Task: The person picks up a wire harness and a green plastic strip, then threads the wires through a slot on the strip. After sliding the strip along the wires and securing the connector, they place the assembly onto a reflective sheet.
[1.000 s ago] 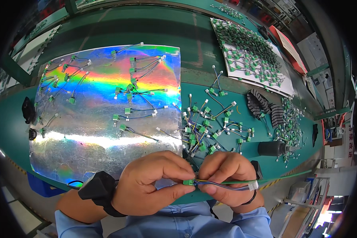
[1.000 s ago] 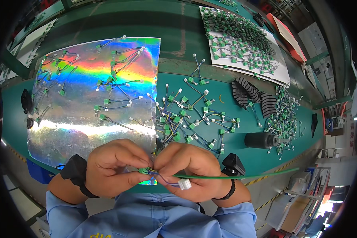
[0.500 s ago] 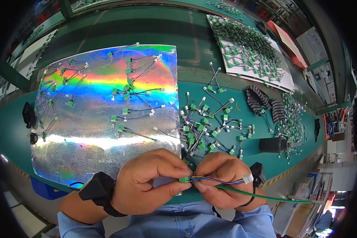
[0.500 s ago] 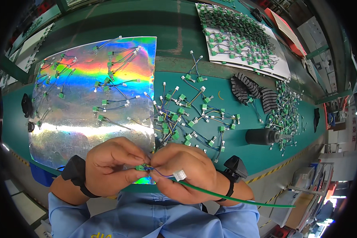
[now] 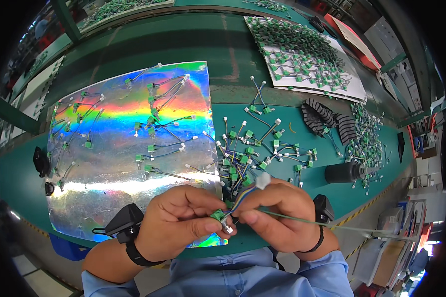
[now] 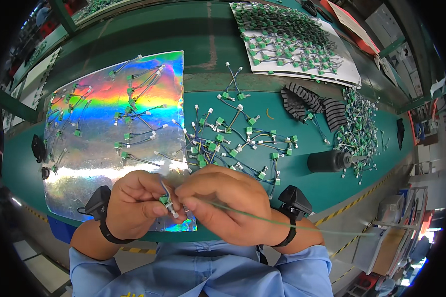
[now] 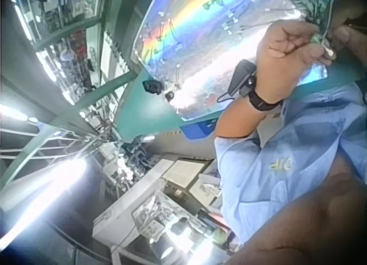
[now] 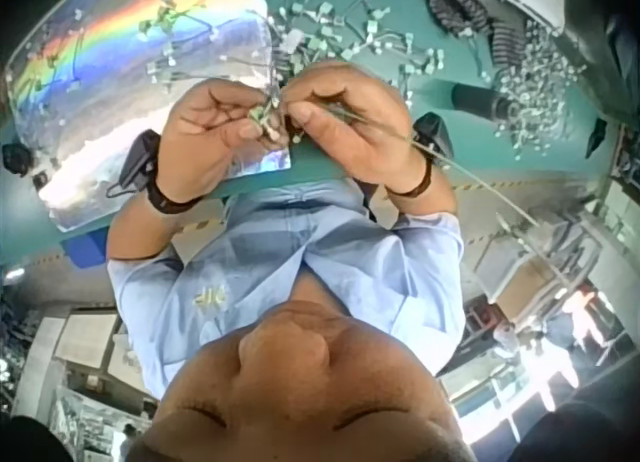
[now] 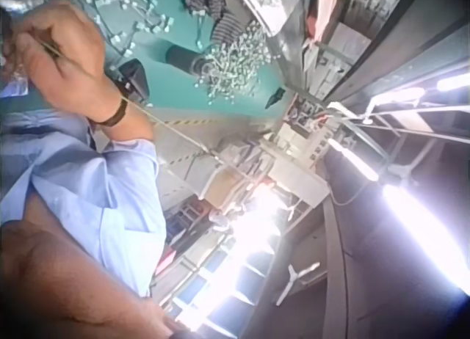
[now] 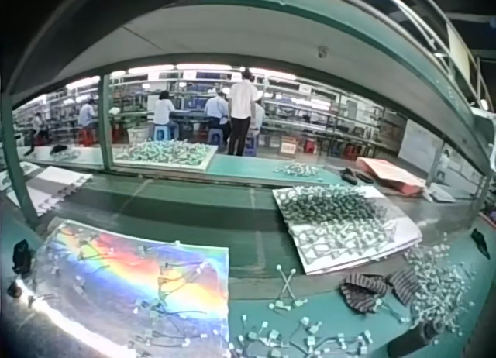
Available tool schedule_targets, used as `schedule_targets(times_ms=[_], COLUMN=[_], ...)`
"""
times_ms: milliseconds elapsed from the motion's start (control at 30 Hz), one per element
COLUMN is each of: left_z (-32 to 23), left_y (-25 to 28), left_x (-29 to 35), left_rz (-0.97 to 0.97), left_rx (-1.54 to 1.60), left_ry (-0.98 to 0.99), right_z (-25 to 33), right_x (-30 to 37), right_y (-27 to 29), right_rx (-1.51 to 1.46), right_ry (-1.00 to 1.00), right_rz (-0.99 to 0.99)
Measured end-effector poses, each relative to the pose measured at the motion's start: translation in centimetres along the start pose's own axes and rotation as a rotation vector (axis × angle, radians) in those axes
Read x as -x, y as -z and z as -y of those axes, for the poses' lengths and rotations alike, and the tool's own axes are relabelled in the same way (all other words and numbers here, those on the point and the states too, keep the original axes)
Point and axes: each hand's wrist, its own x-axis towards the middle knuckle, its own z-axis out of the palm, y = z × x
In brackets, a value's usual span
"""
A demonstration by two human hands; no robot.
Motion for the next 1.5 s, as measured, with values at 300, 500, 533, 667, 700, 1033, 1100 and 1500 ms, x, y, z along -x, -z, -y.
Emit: schedule_targets(times_ms=[300,500,533,667,700,1033,1100,1500], left_z=[0.7,0.8,0.7,0.6,0.5,0.7,0.7,0.7], left_y=[0.3,0.1,0.2,0.1,0.1,0.3,0.3,0.6], left_x=[0.3,0.4,0.4,0.4,0.5,-0.1,-0.1,-0.3], left_rz=[-0.023,-0.026,-0.023,-0.019,-0.025,-0.068,-0.061,-0.034], left_rx=[-0.189,-0.409,-0.430,-0.454,-0.439,-0.094,-0.034,-0.010], left_ry=[-0.164,-0.224,-0.209,-0.170,-0.164,-0.003,0.020,-0.014], right_z=[0.5,-0.4,-0.7,-1.1,-1.2,-1.3,-1.3,-0.8], right_x=[-0.2,-0.2,-0.2,-0.2,-0.2,0.0,0.0,-0.6], right_y=[0.5,0.3,0.2,-0.2,-0.4,-1.1,-1.2,-0.3], right_rx=[0.206,0.205,0.201,0.239,0.258,0.354,0.341,0.157], right_ry=[-0.197,-0.141,-0.102,-0.029,-0.011,0.052,0.028,-0.100], right_rz=[0.128,0.121,0.118,0.084,0.071,-0.013,-0.016,0.047])
